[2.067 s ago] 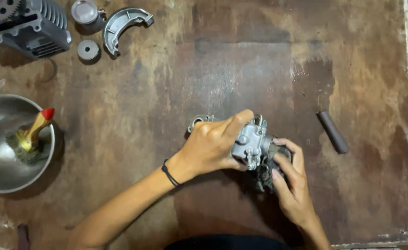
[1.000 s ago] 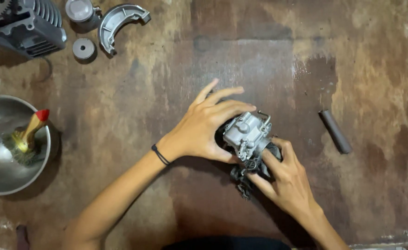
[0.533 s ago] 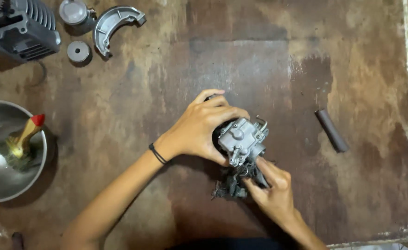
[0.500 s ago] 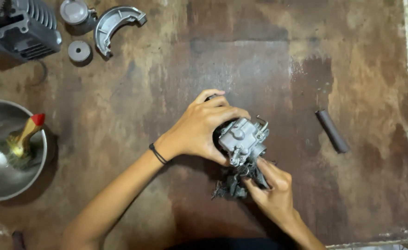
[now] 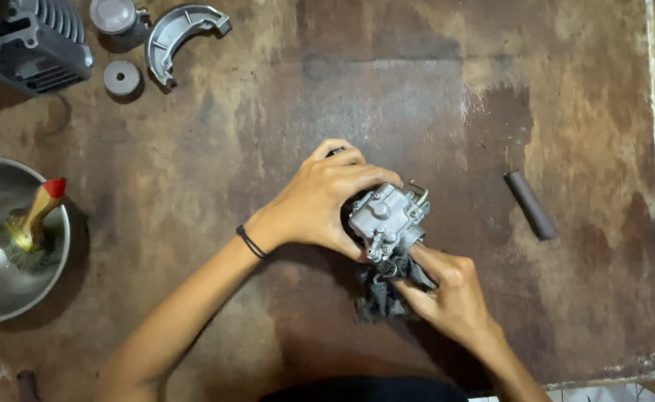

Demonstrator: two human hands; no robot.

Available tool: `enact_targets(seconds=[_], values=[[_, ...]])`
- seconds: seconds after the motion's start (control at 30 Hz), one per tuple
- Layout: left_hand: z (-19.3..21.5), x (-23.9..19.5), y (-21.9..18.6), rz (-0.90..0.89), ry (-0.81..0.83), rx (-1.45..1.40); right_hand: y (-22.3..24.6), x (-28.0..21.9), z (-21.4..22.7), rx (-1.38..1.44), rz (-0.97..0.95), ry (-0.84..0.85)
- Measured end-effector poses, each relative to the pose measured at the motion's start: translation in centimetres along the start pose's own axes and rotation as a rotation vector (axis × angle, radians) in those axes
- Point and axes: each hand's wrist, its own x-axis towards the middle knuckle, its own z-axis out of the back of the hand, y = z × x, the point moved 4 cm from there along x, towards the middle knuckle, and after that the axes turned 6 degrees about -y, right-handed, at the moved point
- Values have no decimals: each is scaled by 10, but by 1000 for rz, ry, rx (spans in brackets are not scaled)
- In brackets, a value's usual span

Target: The person is cleaning a motorcycle carburetor with a cloth.

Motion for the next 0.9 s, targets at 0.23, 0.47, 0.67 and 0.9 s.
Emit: enact_targets(seconds=[0.23,0.47,0.67,0.9], values=[[-2,4,6,20,66,-41,-17,-26,-9,27,327,-494],[-4,6,9,60,50,-12,-18,-42,7,230,135,-678],[-8,18,9,42,103,23,58,29,43,254,313,-442],[-9,19,16,50,109,11,50,55,39,311,184,-220]])
